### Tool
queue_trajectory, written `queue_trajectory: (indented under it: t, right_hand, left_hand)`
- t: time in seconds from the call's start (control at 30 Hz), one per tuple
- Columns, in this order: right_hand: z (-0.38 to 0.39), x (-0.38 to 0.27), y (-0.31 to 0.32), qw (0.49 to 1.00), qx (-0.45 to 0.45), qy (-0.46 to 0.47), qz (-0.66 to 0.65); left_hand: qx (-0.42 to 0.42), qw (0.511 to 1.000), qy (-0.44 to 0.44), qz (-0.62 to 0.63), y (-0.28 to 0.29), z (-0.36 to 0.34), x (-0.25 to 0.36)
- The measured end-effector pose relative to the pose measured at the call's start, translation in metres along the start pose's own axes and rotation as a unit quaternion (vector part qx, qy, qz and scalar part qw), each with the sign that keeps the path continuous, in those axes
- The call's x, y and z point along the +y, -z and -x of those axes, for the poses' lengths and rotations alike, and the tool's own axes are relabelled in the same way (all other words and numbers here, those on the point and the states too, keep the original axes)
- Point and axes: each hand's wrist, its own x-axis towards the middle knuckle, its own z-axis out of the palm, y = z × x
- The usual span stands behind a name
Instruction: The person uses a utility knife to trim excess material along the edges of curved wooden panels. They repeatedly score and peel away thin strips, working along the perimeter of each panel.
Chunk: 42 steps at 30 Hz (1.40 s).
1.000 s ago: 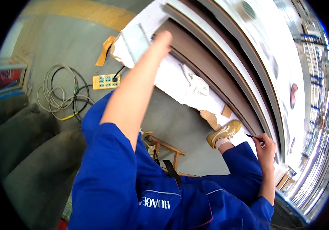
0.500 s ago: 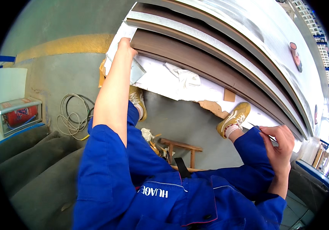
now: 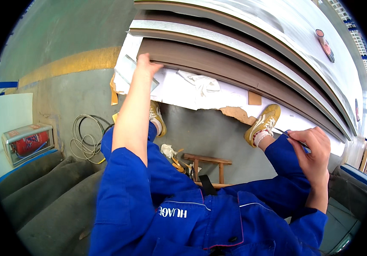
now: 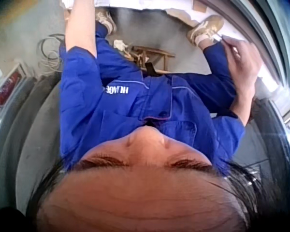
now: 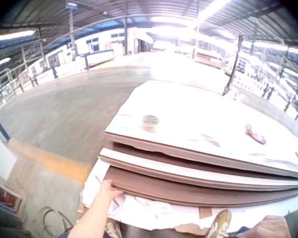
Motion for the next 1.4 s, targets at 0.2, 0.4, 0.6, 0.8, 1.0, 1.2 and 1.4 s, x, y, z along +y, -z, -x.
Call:
queue_trajectory:
  t: [0.2,0.4,0.6,0.8,1.0,1.2,1.4]
  right_hand:
    - [0.002,0.003,0.000,1.000,0.010,-0.003,0.003]
    - [0.007,0.006,0.003,1.000,0.017,-0.007,-0.007]
    - [0.013,0.017,0.000,1.000,0.020,-0.019,-0.003]
    - [0.015,0.018,0.004,0.999,0.031,-0.036,0.008]
    - [0.028,0.037,0.012,0.996,0.054,-0.065,0.024]
    - [0.053,0.075,0.037,0.968,0.145,-0.198,-0.059]
    - [0.083,0.085,0.099,0.970,0.133,-0.203,0.011]
  left_hand:
    - [0.003,0.996,0.078,0.041,-0.008,-0.011,-0.030]
    - [-0.021,0.996,0.081,0.033,0.003,-0.017,-0.029]
    - [-0.032,0.995,0.098,0.008,-0.020,0.006,-0.061]
    - [-0.068,0.983,0.168,0.007,-0.038,0.000,-0.121]
    - [-0.044,0.983,0.179,-0.014,-0.042,0.003,-0.134]
    - [-0.084,0.964,0.251,-0.023,-0.048,-0.004,-0.176]
    - [-0.127,0.953,0.273,-0.002,-0.062,0.005,-0.217]
